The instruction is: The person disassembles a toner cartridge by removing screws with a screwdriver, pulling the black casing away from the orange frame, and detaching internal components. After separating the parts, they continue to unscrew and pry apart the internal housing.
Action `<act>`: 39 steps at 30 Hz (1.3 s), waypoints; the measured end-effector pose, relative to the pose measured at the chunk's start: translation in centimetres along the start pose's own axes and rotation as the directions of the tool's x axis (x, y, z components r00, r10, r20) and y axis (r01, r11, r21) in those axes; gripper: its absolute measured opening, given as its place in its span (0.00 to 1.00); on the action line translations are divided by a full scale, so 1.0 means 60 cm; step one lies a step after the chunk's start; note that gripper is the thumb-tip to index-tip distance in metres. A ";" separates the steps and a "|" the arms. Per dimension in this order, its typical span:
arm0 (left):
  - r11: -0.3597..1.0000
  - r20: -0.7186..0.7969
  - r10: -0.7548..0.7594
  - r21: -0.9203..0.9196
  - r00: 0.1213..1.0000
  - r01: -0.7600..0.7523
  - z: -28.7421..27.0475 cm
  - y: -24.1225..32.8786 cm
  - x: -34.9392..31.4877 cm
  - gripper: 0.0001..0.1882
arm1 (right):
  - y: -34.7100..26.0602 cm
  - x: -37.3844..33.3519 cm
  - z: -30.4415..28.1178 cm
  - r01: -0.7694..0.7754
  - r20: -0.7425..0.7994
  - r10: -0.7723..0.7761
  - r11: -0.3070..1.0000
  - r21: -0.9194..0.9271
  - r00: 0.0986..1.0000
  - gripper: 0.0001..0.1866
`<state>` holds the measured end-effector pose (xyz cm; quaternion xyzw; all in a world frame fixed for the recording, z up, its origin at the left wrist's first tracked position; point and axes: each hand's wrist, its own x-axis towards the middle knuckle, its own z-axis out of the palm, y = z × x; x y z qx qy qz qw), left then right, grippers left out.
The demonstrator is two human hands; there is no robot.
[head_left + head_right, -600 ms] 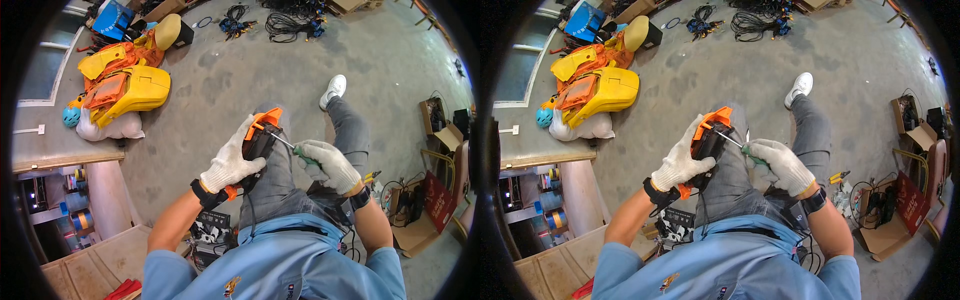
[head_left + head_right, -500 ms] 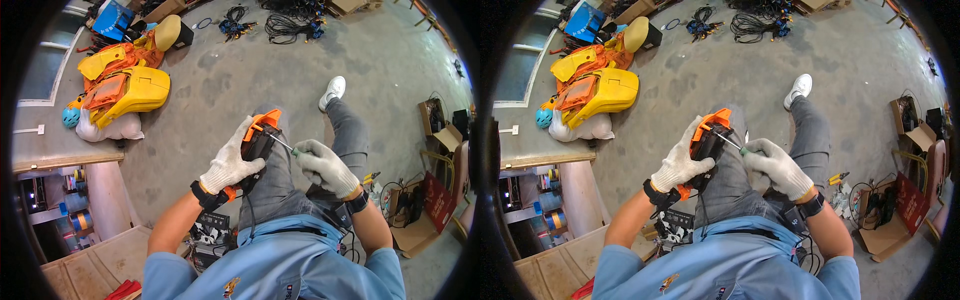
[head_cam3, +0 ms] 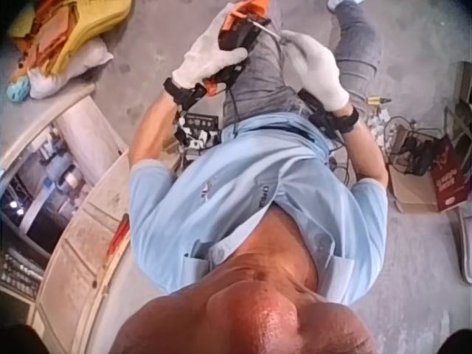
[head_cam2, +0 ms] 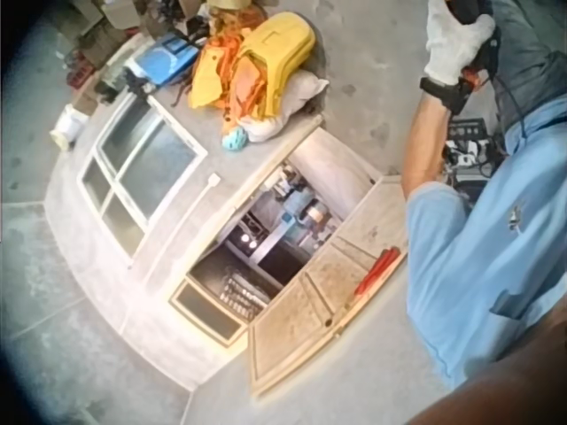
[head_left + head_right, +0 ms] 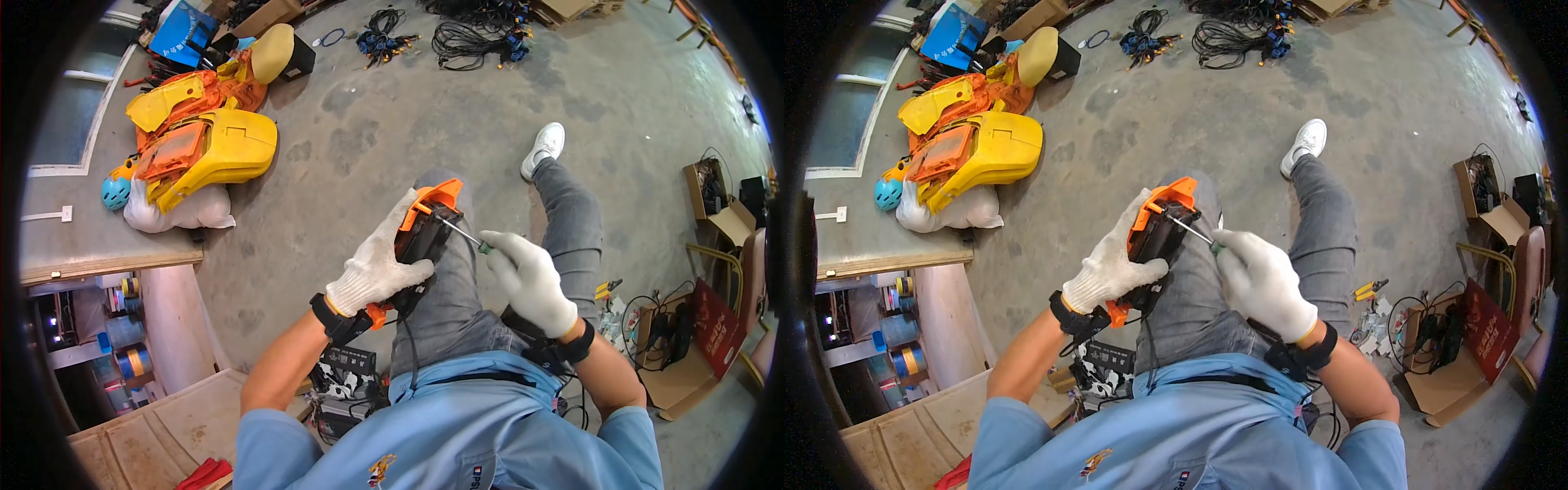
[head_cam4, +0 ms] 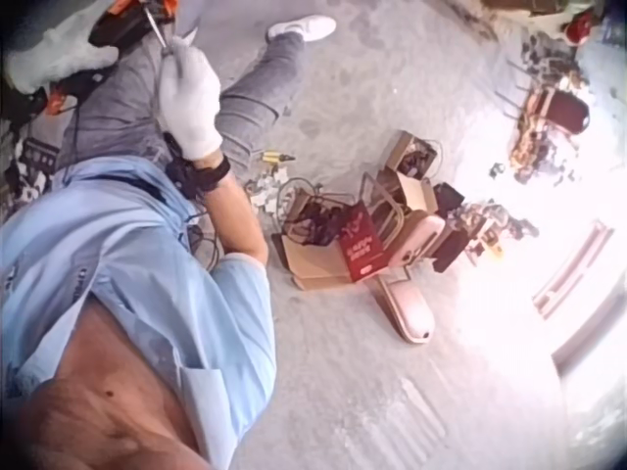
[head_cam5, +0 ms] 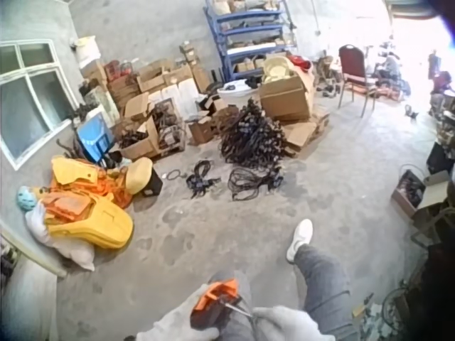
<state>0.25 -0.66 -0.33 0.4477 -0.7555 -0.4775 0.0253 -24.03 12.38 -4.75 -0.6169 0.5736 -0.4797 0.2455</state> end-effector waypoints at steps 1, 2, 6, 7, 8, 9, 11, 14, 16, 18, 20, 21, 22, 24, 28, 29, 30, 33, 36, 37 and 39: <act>0.999 0.004 -0.017 -0.037 1.000 0.017 -0.001 0.001 0.000 0.64 | 0.001 0.008 -0.008 -0.001 0.003 0.001 1.000 0.003 1.000 0.18; 0.997 0.009 -0.033 -0.074 0.999 0.034 0.000 0.001 -0.001 0.64 | 0.001 0.017 -0.025 -0.539 0.279 0.461 0.709 0.455 0.842 0.17; 0.995 -0.037 -0.031 -0.099 0.999 0.027 0.005 -0.010 -0.006 0.61 | -0.044 0.050 -0.058 -0.854 0.663 0.592 0.083 0.514 0.457 0.14; 0.998 -0.047 -0.010 -0.056 0.999 0.007 0.005 -0.013 -0.006 0.61 | -0.045 0.053 -0.060 -0.868 0.673 0.587 0.109 0.485 0.450 0.15; 1.000 -0.055 0.011 -0.014 0.998 -0.012 0.005 -0.014 -0.005 0.62 | -0.044 0.050 -0.054 -0.866 0.672 0.586 0.110 0.488 0.453 0.15; 1.000 -0.053 0.013 -0.013 0.999 -0.013 0.005 -0.012 -0.005 0.62 | -0.042 0.039 -0.045 -0.798 0.521 0.605 0.457 0.392 0.602 0.17; 0.991 -0.022 -0.073 -0.116 0.997 0.070 0.003 -0.009 -0.005 0.62 | -0.030 0.022 -0.030 -0.645 0.378 0.547 0.734 0.212 0.747 0.19; 0.987 -0.032 -0.066 -0.152 0.997 0.060 0.004 -0.012 -0.004 0.62 | -0.024 0.010 -0.021 -0.307 0.183 0.290 0.949 0.067 0.939 0.24; 0.985 -0.012 -0.073 -0.159 0.997 0.071 0.000 -0.014 -0.002 0.63 | -0.037 0.012 -0.027 -0.146 0.184 0.186 0.966 -0.215 0.965 0.23; 0.983 0.011 -0.078 -0.165 0.997 0.079 -0.003 -0.012 -0.001 0.63 | -0.035 0.011 -0.023 -0.050 0.174 0.101 0.961 -0.273 0.980 0.22; 0.988 0.018 -0.060 -0.143 0.998 0.062 -0.005 -0.007 0.000 0.64 | -0.029 0.008 -0.017 0.042 0.167 0.016 0.942 -0.334 0.986 0.21; 0.988 0.017 -0.060 -0.144 0.998 0.062 -0.005 -0.009 0.000 0.64 | -0.024 0.008 -0.011 0.027 0.158 0.021 0.955 -0.295 0.987 0.20; 0.989 0.020 -0.047 -0.142 0.999 0.049 -0.005 -0.013 0.001 0.64 | -0.023 0.009 -0.009 0.013 0.149 0.026 0.967 -0.255 0.988 0.19; 0.989 0.018 -0.041 -0.144 0.999 0.043 -0.002 -0.018 -0.002 0.64 | -0.019 0.042 -0.027 -0.495 0.317 0.421 0.844 0.207 0.850 0.17; 0.983 0.007 -0.072 -0.170 0.997 0.072 0.000 -0.018 -0.002 0.64 | -0.024 0.052 -0.039 -0.861 0.668 0.587 0.104 0.497 0.457 0.14; 0.985 0.006 -0.074 -0.156 0.997 0.074 0.000 -0.020 -0.001 0.64 | -0.021 0.049 -0.037 -0.865 0.671 0.595 0.087 0.494 0.442 0.13; 0.985 0.000 -0.077 -0.154 0.997 0.077 0.001 -0.027 0.000 0.64 | -0.018 0.046 -0.034 -0.866 0.674 0.591 0.089 0.492 0.443 0.13; 0.989 -0.044 0.029 -0.145 0.999 -0.035 0.002 -0.035 0.004 0.63 | -0.020 0.036 -0.029 -0.746 0.493 0.566 0.567 0.349 0.661 0.14; 0.949 0.046 -0.087 -0.301 0.995 0.097 -0.006 -0.019 0.002 0.65 | -0.031 0.032 -0.023 -0.544 0.315 0.490 0.831 0.111 0.813 0.18; 0.950 0.029 -0.086 -0.298 0.996 0.090 -0.006 -0.025 0.001 0.65 | -0.027 0.028 -0.017 -0.348 0.219 0.340 0.938 -0.001 0.915 0.20; 0.951 0.014 -0.084 -0.297 0.996 0.084 -0.006 -0.027 0.001 0.65 | -0.031 0.022 -0.012 -0.142 0.145 0.161 0.981 -0.134 0.976 0.21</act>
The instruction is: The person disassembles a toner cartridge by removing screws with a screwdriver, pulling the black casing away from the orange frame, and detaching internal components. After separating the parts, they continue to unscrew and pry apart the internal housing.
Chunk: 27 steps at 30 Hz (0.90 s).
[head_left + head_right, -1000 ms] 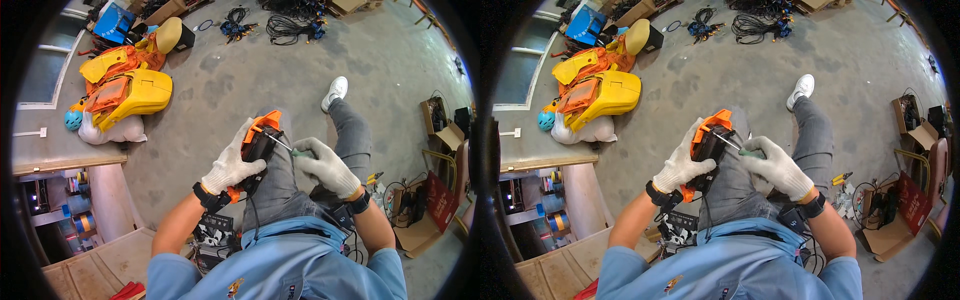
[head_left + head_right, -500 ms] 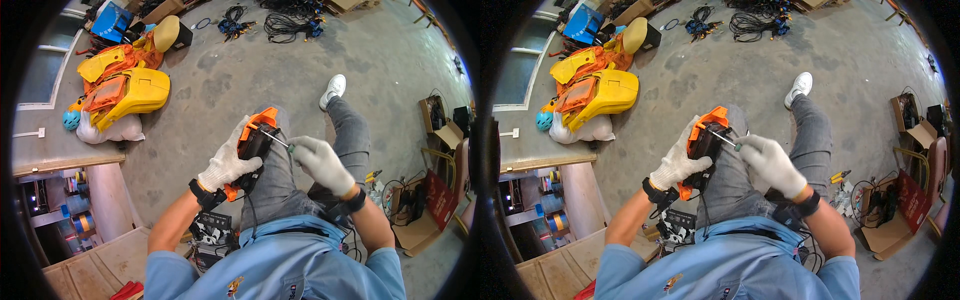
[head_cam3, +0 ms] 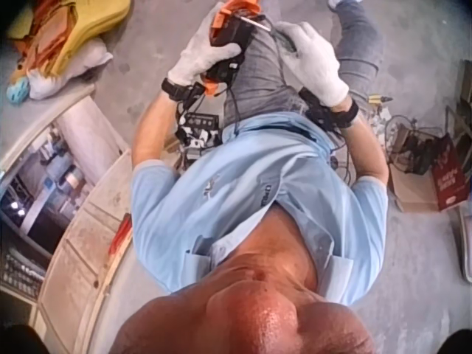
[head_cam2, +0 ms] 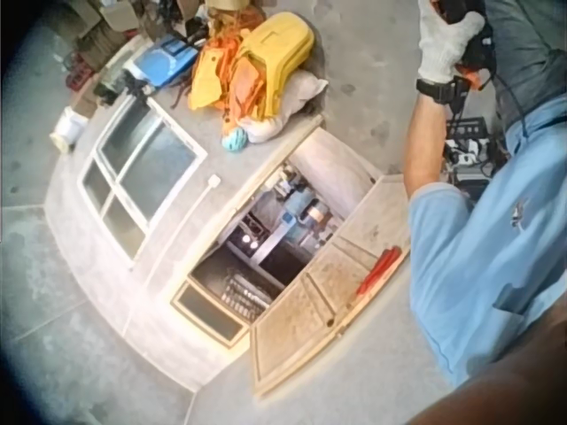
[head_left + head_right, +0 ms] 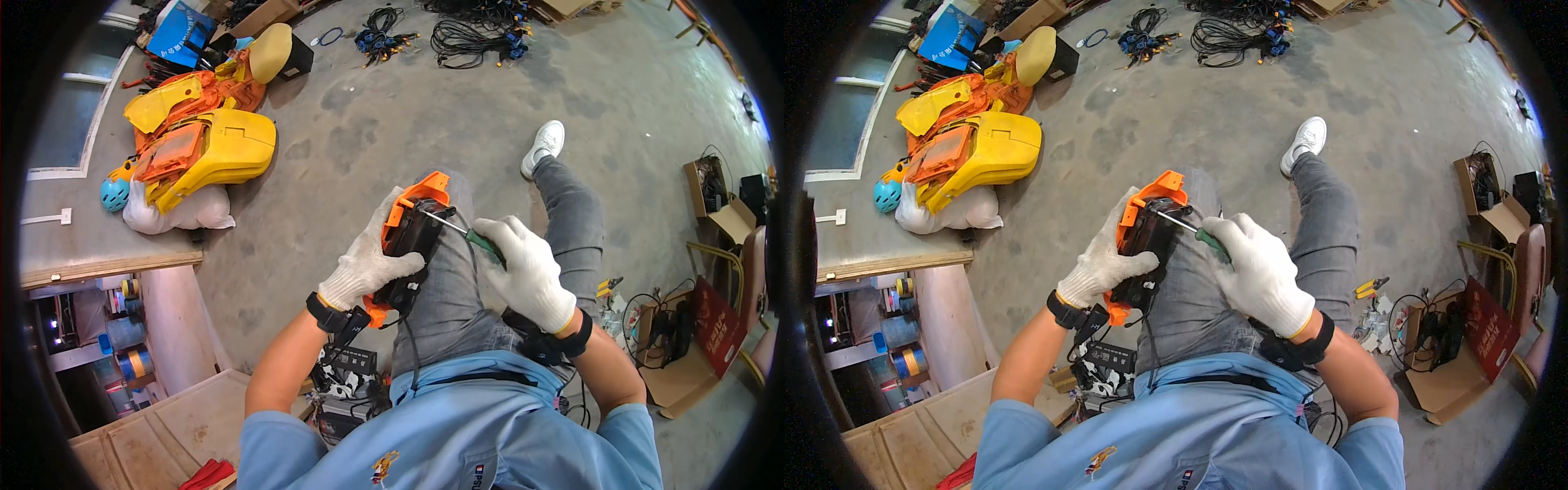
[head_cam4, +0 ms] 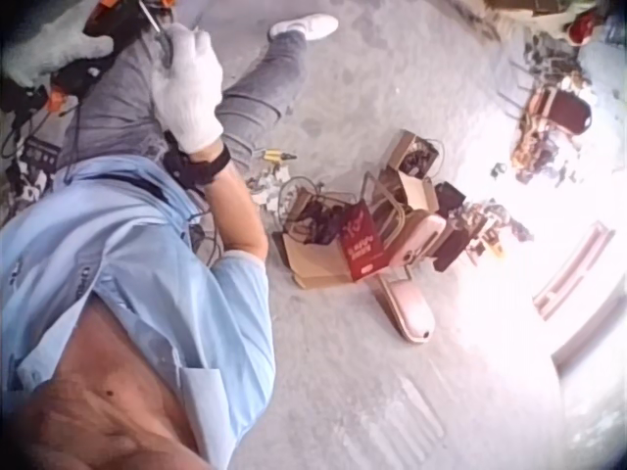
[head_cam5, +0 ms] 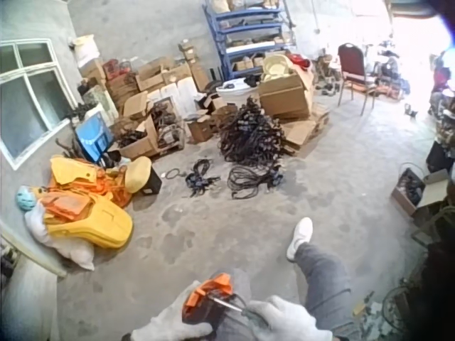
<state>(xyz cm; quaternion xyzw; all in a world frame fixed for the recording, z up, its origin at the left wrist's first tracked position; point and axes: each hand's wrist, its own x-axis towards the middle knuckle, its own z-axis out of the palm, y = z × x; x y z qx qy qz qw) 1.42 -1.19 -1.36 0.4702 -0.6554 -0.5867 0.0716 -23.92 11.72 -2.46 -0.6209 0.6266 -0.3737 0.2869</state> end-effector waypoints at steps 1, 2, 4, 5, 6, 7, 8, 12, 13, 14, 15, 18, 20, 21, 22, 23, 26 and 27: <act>0.999 0.000 -0.021 0.025 1.000 0.021 0.000 0.002 0.000 0.65 | -0.006 -0.003 0.000 0.035 0.002 -0.035 0.994 -0.103 0.999 0.22; 0.998 0.000 -0.043 0.051 0.999 0.043 -0.001 0.003 0.000 0.65 | -0.009 -0.006 0.001 0.069 0.007 -0.069 0.977 -0.204 0.998 0.23; 0.999 0.004 0.004 0.041 1.000 -0.004 0.002 -0.006 0.000 0.65 | -0.004 -0.009 0.008 0.111 0.002 -0.114 0.963 -0.246 0.993 0.21; 0.998 0.006 0.051 0.033 0.999 -0.052 0.004 -0.008 0.000 0.65 | 0.001 -0.011 0.014 0.092 -0.014 -0.095 0.981 -0.171 0.995 0.20; 0.998 0.007 0.046 0.032 0.999 -0.046 0.006 -0.003 -0.002 0.65 | -0.001 -0.010 0.015 0.071 -0.026 -0.074 0.993 -0.092 0.997 0.19; 0.998 0.005 0.004 0.062 1.000 -0.005 0.007 0.006 -0.005 0.64 | 0.000 -0.003 0.007 0.068 -0.023 -0.070 0.994 -0.089 0.997 0.19; 0.995 0.003 -0.038 0.093 0.999 0.037 0.009 0.012 -0.007 0.64 | 0.005 0.012 -0.008 -0.326 0.206 0.265 0.868 0.375 0.942 0.17; 0.994 -0.023 0.020 0.104 1.000 -0.018 0.012 0.004 -0.008 0.64 | 0.015 0.014 -0.010 -0.733 0.669 0.402 0.008 0.680 0.625 0.15; 0.996 -0.021 -0.009 0.087 1.000 0.011 0.013 0.011 -0.008 0.64 | 0.016 0.009 -0.008 -0.730 0.668 0.406 -0.001 0.683 0.624 0.15; 0.997 -0.019 -0.039 0.069 0.999 0.040 0.013 0.014 -0.007 0.64 | 0.018 0.004 -0.005 -0.722 0.630 0.408 0.116 0.682 0.660 0.16; 0.997 -0.021 -0.038 0.071 0.999 0.039 0.013 0.010 -0.004 0.64 | 0.016 0.006 -0.007 -0.705 0.595 0.398 0.239 0.668 0.699 0.18; 0.996 -0.025 0.037 0.083 0.999 -0.035 0.011 -0.002 0.004 0.65 | -0.008 0.008 -0.020 -0.527 0.342 0.417 0.775 0.350 0.842 0.19; 0.994 -0.032 0.015 0.110 0.999 -0.012 0.011 0.006 0.002 0.65 | 0.023 -0.005 -0.002 -0.173 0.115 0.146 0.946 0.275 0.982 0.20; 0.994 -0.031 0.017 0.108 0.999 -0.013 0.010 0.009 -0.001 0.65 | 0.013 -0.001 -0.006 -0.094 0.053 0.086 0.984 0.149 0.995 0.20; 0.998 -0.028 -0.007 0.067 1.000 0.008 0.010 0.013 -0.003 0.64 | 0.008 0.001 -0.008 -0.018 0.000 0.018 1.000 0.016 1.000 0.21; 0.999 -0.025 -0.030 0.025 0.999 0.031 0.010 0.015 -0.004 0.64 | 0.006 -0.001 -0.007 0.003 -0.013 -0.005 0.994 -0.105 1.000 0.22; 0.997 -0.029 0.017 0.071 0.999 -0.015 0.008 0.010 -0.002 0.64 | 0.003 -0.007 -0.010 0.140 0.024 -0.139 0.949 -0.281 0.990 0.23; 0.997 -0.033 0.016 0.070 0.999 -0.014 0.007 0.007 -0.003 0.64 | 0.005 -0.008 -0.008 0.144 0.027 -0.142 0.949 -0.280 0.990 0.23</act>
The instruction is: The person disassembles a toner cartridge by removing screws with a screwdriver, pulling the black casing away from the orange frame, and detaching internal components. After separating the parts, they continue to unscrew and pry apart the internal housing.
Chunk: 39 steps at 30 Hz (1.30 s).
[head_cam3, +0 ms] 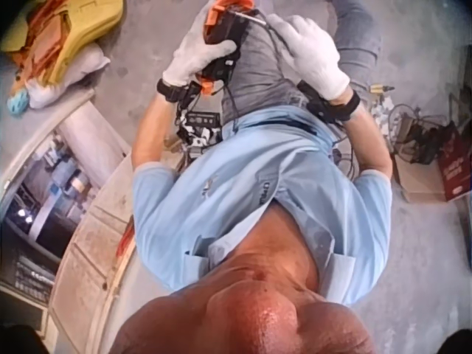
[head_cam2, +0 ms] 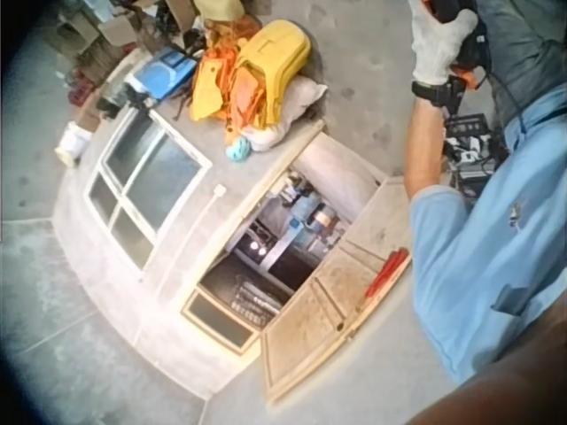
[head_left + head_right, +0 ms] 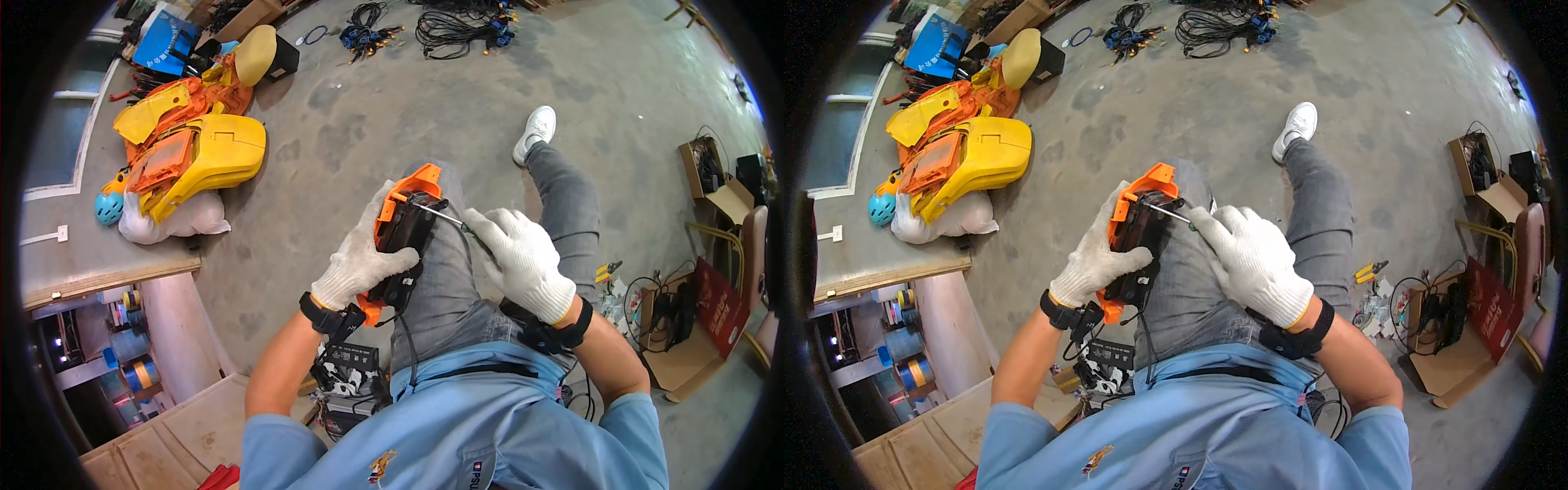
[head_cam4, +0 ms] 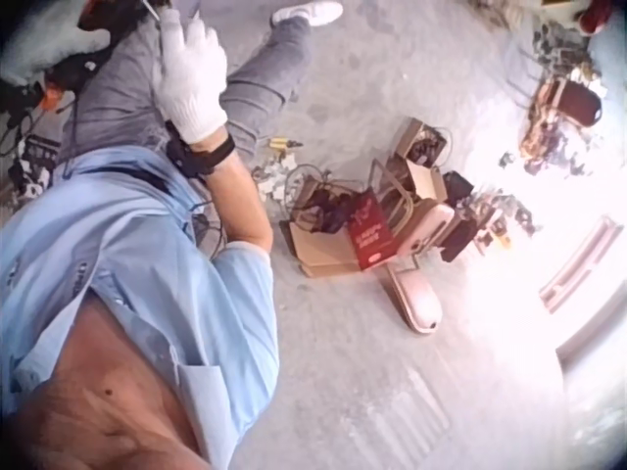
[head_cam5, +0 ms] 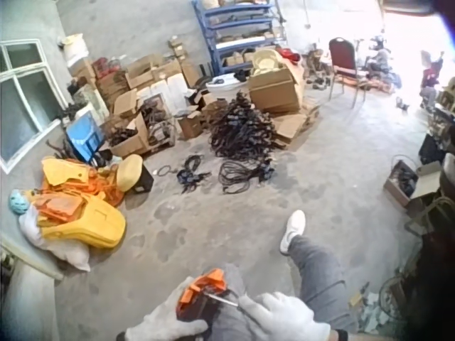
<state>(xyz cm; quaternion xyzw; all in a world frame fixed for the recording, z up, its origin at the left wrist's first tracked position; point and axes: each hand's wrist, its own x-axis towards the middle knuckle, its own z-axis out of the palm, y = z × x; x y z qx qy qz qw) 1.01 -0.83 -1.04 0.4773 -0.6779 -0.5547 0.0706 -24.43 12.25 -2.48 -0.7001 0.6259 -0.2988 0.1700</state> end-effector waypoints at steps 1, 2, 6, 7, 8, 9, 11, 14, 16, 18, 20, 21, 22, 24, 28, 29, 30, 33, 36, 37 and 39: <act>0.999 0.006 0.021 0.024 1.000 -0.021 0.000 -0.004 0.000 0.64 | 0.002 -0.002 0.005 -0.035 0.042 0.034 0.999 0.025 0.999 0.22; 0.998 0.012 0.041 0.048 0.999 -0.042 -0.002 -0.006 -0.001 0.65 | 0.004 -0.003 0.011 -0.071 0.085 0.067 0.996 0.049 0.994 0.21; 0.994 0.011 -0.016 0.104 1.000 0.015 0.002 -0.003 -0.001 0.65 | 0.028 0.020 0.011 -0.401 0.274 0.293 0.657 0.638 0.916 0.17; 0.994 0.010 0.006 0.109 1.000 -0.007 0.002 -0.012 0.000 0.66 | 0.028 0.027 -0.001 -0.553 0.442 0.337 0.430 0.713 0.832 0.16; 0.993 0.009 0.028 0.115 1.000 -0.029 0.001 -0.017 -0.001 0.66 | 0.028 0.031 -0.014 -0.675 0.604 0.328 0.174 0.717 0.726 0.15; 0.993 0.012 0.029 0.118 1.000 -0.030 0.001 -0.013 -0.001 0.66 | 0.030 0.032 -0.021 -0.752 0.743 0.272 -0.091 0.652 0.612 0.15; 0.995 0.025 0.011 0.101 1.000 -0.014 0.002 -0.005 -0.003 0.65 | 0.032 0.018 -0.012 -0.706 0.695 0.283 -0.078 0.704 0.661 0.16; 0.988 0.035 0.059 0.139 0.998 -0.063 0.001 -0.007 0.002 0.65 | 0.019 0.017 -0.019 -0.746 0.715 0.349 -0.060 0.663 0.606 0.18; 0.991 0.035 0.037 0.124 0.999 -0.041 0.000 -0.007 0.005 0.65 | 0.012 0.009 -0.017 -0.534 0.393 0.362 0.579 0.616 0.845 0.19; 0.994 0.044 0.018 0.108 0.999 -0.022 -0.002 0.000 0.005 0.65 | 0.007 0.007 -0.002 -0.353 0.195 0.295 0.761 0.544 0.936 0.19; 0.996 0.065 -0.050 0.080 0.997 0.045 -0.004 0.018 0.001 0.64 | -0.002 0.004 -0.003 -0.186 0.048 0.180 0.942 0.278 0.983 0.21; 0.996 0.063 -0.048 0.080 0.997 0.043 -0.005 0.014 0.000 0.64 | -0.002 0.003 -0.002 -0.183 0.047 0.177 0.943 0.277 0.983 0.21; 0.997 0.052 -0.016 0.077 0.999 0.012 -0.006 0.007 -0.001 0.65 | -0.002 0.001 0.002 -0.114 0.033 0.110 0.980 0.161 0.993 0.22; 0.997 0.039 0.015 0.072 0.999 -0.018 -0.007 0.006 -0.002 0.65 | 0.003 -0.003 0.010 -0.001 0.014 0.001 1.000 -0.008 1.000 0.25; 0.994 0.052 -0.011 0.109 0.999 0.006 -0.004 0.009 0.001 0.66 | 0.013 -0.004 0.024 -0.035 -0.003 0.035 0.996 0.082 0.999 0.23; 0.990 0.039 -0.004 0.139 0.999 -0.001 -0.003 0.005 0.002 0.66 | 0.020 0.000 0.030 -0.186 0.084 0.166 0.905 0.383 0.982 0.19; 0.990 0.040 -0.006 0.139 0.999 0.000 -0.001 0.004 0.002 0.66 | 0.023 0.005 0.032 -0.334 0.207 0.263 0.703 0.628 0.942 0.16; 0.998 0.034 0.004 0.057 0.999 -0.006 0.003 -0.002 0.002 0.66 | 0.031 0.016 0.007 -0.743 0.773 0.236 -0.217 0.633 0.589 0.13; 0.996 0.023 0.070 0.050 0.997 -0.071 -0.002 -0.014 0.004 0.67 | 0.007 0.012 0.006 -0.722 0.767 0.233 -0.259 0.642 0.598 0.16; 0.998 0.047 0.050 0.046 0.998 -0.052 -0.005 -0.014 0.007 0.67 | 0.006 0.010 0.005 -0.724 0.767 0.203 -0.253 0.642 0.609 0.17; 0.998 0.063 0.038 0.047 0.997 -0.041 -0.012 -0.022 0.011 0.67 | 0.011 0.006 0.000 -0.729 0.757 0.190 -0.205 0.653 0.625 0.20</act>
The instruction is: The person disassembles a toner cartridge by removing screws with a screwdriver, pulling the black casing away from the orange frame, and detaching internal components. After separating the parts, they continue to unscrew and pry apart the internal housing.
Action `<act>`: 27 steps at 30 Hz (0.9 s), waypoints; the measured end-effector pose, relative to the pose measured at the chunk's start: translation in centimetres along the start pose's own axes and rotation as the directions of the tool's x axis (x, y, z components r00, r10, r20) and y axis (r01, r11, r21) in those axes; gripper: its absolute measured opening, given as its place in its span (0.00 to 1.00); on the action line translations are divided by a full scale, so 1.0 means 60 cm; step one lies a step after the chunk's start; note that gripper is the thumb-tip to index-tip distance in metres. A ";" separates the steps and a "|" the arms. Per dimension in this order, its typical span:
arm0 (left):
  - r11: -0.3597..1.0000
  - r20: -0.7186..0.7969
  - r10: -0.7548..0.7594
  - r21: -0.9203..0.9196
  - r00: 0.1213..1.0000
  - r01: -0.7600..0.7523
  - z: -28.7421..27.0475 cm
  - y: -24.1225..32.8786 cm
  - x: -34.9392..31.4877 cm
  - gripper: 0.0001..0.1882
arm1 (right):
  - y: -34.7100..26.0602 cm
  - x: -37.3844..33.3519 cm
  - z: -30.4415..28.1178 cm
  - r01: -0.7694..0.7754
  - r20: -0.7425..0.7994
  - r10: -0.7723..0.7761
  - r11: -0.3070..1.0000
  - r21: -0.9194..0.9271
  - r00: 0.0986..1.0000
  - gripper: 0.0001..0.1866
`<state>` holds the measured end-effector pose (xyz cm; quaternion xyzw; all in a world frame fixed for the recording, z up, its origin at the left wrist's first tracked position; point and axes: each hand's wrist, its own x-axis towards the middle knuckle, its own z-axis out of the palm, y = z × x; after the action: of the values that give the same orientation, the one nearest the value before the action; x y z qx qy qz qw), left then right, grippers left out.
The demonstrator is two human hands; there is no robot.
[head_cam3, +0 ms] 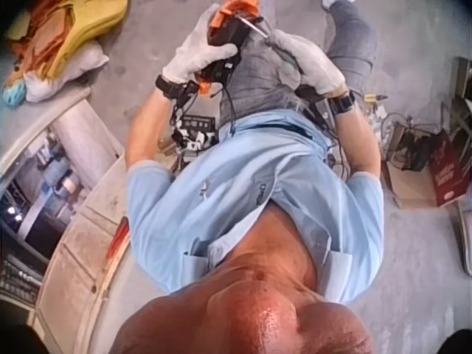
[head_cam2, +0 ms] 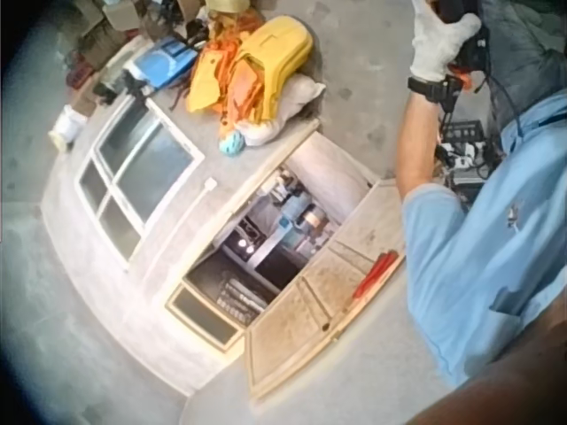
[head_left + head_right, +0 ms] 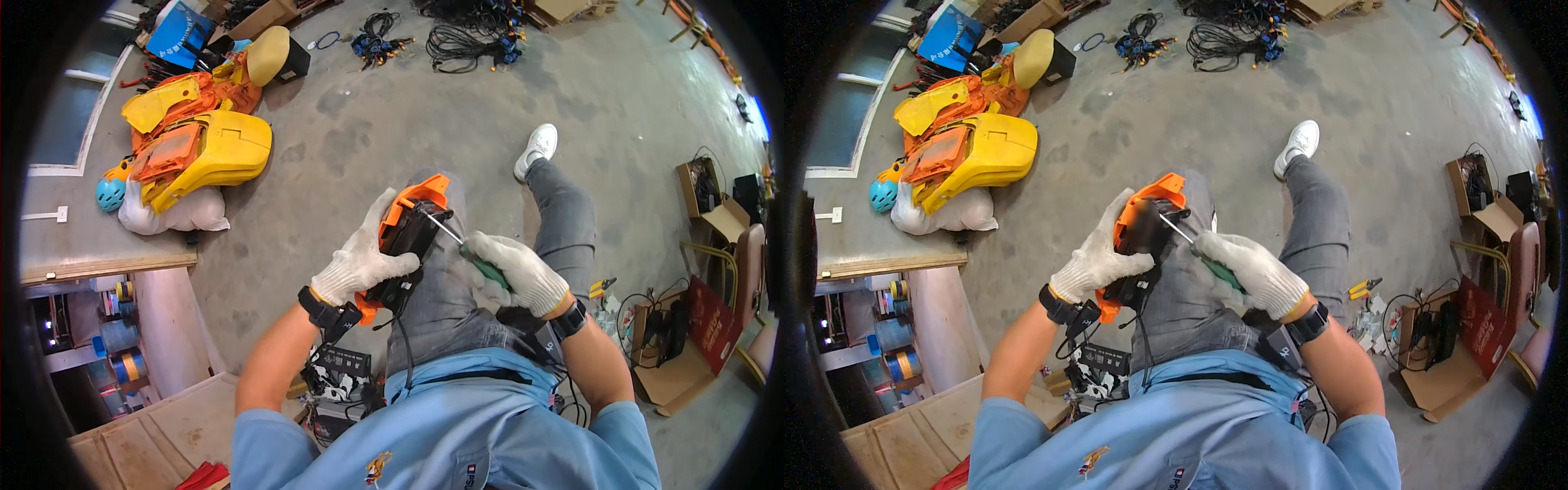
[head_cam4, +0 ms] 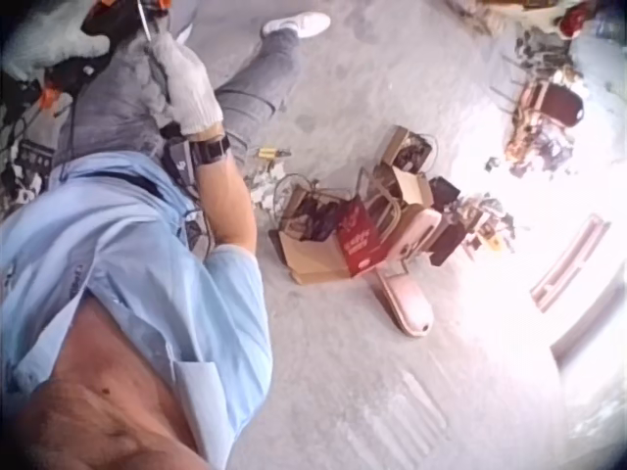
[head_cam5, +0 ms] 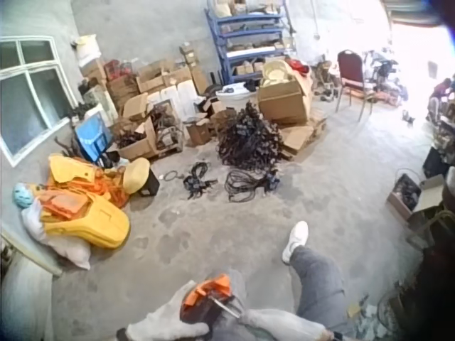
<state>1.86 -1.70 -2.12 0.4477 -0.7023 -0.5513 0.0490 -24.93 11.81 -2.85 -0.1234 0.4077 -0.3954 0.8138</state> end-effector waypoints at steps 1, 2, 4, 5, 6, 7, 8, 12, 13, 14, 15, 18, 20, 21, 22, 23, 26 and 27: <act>0.999 -0.026 -0.020 -0.041 0.999 0.019 -0.001 -0.011 0.000 0.67 | -0.003 -0.008 -0.005 0.038 0.011 -0.038 0.999 -0.030 0.999 0.21; 0.996 -0.051 -0.040 -0.082 0.998 0.036 -0.004 -0.020 -0.002 0.68 | -0.007 -0.015 -0.008 0.077 0.024 -0.076 0.995 -0.059 0.997 0.22; 0.987 -0.050 -0.038 -0.155 0.998 0.030 -0.016 -0.016 -0.008 0.67 | -0.008 -0.022 -0.010 0.163 0.018 -0.163 0.986 -0.029 0.986 0.20; 0.972 -0.045 -0.041 -0.234 0.998 0.030 -0.022 -0.013 -0.010 0.67 | -0.003 -0.019 -0.014 0.218 -0.069 -0.224 0.972 -0.082 0.972 0.18; 0.974 -0.049 -0.032 -0.227 0.998 0.020 -0.026 -0.001 -0.010 0.67 | -0.002 -0.019 -0.015 0.269 -0.153 -0.289 0.953 -0.141 0.945 0.16; 0.956 -0.033 -0.008 -0.293 0.999 -0.002 -0.030 0.012 -0.010 0.64 | -0.004 -0.021 -0.012 0.264 -0.147 -0.281 0.957 -0.121 0.948 0.14; 0.933 -0.019 0.019 -0.358 1.000 -0.024 -0.034 0.027 -0.012 0.61 | -0.006 -0.024 -0.007 0.277 -0.142 -0.293 0.953 -0.122 0.946 0.14; 0.886 -0.052 0.082 -0.453 0.995 -0.097 -0.026 0.103 -0.025 0.49 | 0.001 -0.021 0.027 0.255 -0.158 -0.334 0.889 -0.382 0.929 0.18; 0.844 -0.062 0.103 -0.522 0.993 -0.120 -0.026 0.108 -0.027 0.48 | -0.002 -0.021 0.042 0.259 -0.148 -0.339 0.882 -0.395 0.929 0.20; 0.796 -0.072 0.124 -0.589 0.990 -0.142 -0.025 0.113 -0.028 0.47 | -0.003 -0.021 0.052 0.262 -0.138 -0.342 0.875 -0.408 0.929 0.22; 0.784 -0.095 0.152 -0.595 0.984 -0.179 -0.022 0.121 -0.027 0.43 | 0.003 -0.019 0.052 0.272 -0.133 -0.352 0.870 -0.410 0.926 0.22; 0.657 -0.144 0.184 -0.718 0.972 -0.231 -0.004 0.155 -0.022 0.41 | 0.017 -0.016 0.037 0.293 -0.147 -0.366 0.882 -0.370 0.919 0.25; 0.623 -0.212 0.173 -0.733 0.962 -0.273 0.013 0.174 -0.024 0.38 | 0.014 -0.024 0.026 0.205 -0.046 -0.208 0.977 -0.060 0.977 0.28; 0.593 -0.202 0.145 -0.766 0.968 -0.249 0.019 0.176 -0.020 0.35 | 0.019 -0.025 0.033 0.236 -0.026 -0.235 0.971 0.048 0.972 0.30; 0.560 -0.191 0.118 -0.798 0.974 -0.224 0.025 0.177 -0.017 0.33 | 0.019 -0.028 0.030 0.238 -0.032 -0.237 0.970 0.048 0.971 0.30; 0.558 -0.185 0.121 -0.800 0.975 -0.221 0.031 0.173 -0.013 0.33 | 0.017 -0.030 0.026 0.220 -0.032 -0.218 0.970 0.102 0.975 0.30; 0.526 -0.241 0.187 -0.794 0.952 -0.304 0.047 0.162 -0.004 0.31 | 0.013 -0.030 0.032 0.255 -0.071 -0.247 0.955 0.150 0.966 0.34; 0.513 -0.240 0.162 -0.808 0.957 -0.289 0.054 0.162 -0.005 0.31 | 0.013 -0.030 0.034 0.305 -0.106 -0.292 0.942 0.138 0.951 0.38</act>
<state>-5.37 0.77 4.71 0.3102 -0.4015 -0.7762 0.3743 -23.58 13.43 -0.92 -0.1043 0.3864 -0.5490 0.7337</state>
